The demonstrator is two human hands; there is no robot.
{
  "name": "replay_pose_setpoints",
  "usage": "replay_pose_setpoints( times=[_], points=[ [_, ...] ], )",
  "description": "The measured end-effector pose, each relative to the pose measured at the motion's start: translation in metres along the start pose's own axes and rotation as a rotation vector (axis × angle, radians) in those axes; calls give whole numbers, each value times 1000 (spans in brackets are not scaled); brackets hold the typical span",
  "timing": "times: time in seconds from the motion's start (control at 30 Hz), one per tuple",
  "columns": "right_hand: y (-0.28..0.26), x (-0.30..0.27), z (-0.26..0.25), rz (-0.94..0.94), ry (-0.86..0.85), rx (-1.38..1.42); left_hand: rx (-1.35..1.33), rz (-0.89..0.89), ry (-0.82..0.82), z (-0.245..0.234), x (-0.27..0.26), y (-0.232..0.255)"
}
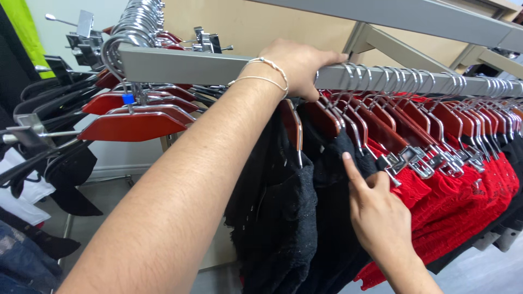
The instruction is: The person organizes garments on a metal rack by hand. They slide hangers along the rail, separate black and red clothing, and adjust the position of multiple items on the rack.
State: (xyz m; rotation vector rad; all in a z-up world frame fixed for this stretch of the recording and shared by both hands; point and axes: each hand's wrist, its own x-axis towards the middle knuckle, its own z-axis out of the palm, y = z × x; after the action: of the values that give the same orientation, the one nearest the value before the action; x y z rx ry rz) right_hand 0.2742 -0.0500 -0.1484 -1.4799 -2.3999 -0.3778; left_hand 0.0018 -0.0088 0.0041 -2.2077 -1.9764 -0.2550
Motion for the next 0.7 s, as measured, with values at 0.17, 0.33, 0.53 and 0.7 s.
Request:
replay_pose_setpoints(
  times=[0.17,0.33,0.53,0.7],
  points=[
    [0,-9,3,-133,228,-22,15,-3,25,5,5,-2],
    [-39,-22,-16,-148,191,350,17,-18,50,9,7,-1],
    [-43,-11,0,-322,269,6,145,30,161,20,11,-6],
    [-32,-6,-4,-163,147,-143,14,131,212,19,8,-8]
  ],
)
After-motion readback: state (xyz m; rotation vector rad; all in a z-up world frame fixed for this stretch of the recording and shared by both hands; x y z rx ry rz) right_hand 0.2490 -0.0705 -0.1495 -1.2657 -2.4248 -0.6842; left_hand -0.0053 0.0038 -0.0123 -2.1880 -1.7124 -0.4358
